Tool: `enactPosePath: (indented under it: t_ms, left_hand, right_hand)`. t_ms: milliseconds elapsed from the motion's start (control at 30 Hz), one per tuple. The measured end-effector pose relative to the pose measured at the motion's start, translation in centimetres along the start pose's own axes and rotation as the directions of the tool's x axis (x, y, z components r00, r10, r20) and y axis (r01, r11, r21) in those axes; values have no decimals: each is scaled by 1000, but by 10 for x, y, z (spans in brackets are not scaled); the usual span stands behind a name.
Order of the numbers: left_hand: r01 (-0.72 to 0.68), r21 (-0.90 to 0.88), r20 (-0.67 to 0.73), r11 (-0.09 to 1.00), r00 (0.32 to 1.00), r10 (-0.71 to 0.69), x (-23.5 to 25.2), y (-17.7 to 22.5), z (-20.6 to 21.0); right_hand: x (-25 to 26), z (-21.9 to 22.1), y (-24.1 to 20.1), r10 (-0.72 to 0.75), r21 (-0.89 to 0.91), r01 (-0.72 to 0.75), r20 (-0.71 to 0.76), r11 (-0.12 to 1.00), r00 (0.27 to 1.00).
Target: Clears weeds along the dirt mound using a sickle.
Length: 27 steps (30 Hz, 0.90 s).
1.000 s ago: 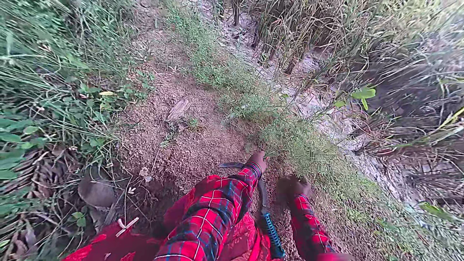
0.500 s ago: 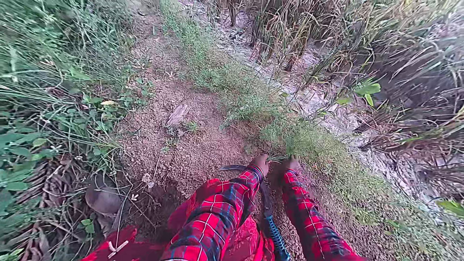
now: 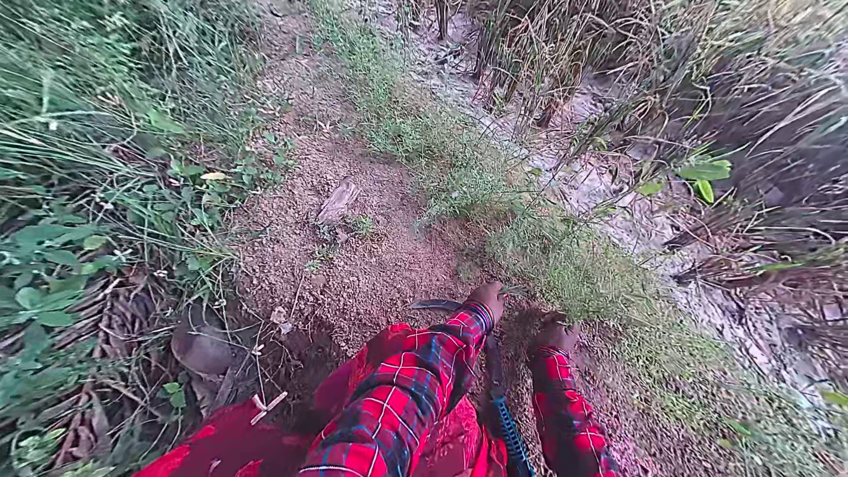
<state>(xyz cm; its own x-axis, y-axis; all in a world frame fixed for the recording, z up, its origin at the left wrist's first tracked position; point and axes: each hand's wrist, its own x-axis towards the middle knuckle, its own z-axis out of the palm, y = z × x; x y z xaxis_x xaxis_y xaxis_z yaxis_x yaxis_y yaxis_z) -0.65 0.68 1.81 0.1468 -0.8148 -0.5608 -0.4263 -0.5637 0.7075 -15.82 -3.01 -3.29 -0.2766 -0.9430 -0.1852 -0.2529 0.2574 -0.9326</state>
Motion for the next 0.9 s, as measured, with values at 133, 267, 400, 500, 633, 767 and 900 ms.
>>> enactPosePath:
  t_ms: [133, 267, 400, 500, 633, 767, 900]
  left_hand:
    - [-26, 19, 24, 999, 999, 25, 0, 6, 0]
    - [-24, 25, 9, 999, 1000, 23, 2, 2, 1]
    - [-24, 58, 23, 998, 999, 23, 3, 2, 4]
    - [-10, 43, 11, 999, 1000, 9, 2, 1, 2]
    - [-8, 1, 7, 1000, 1000, 8, 2, 1, 1]
    - [-1, -7, 14, 1000, 1000, 1, 4, 0, 2]
    - [2, 10, 2, 1000, 1000, -2, 5, 0, 4]
  right_hand:
    - [26, 0, -8, 116, -92, -122, -69, 988, 991]
    - [60, 15, 8, 42, -238, -22, 77, 971, 996]
    - [75, 51, -16, 142, -459, -38, 195, 888, 970]
    - [84, 85, -22, 115, -553, -1, 172, 833, 978]
    - [88, 83, -12, 29, -479, 111, 274, 871, 961]
    - [74, 62, -14, 154, -50, -149, 131, 988, 979]
    - [77, 59, -9, 272, -120, -275, -41, 954, 961]
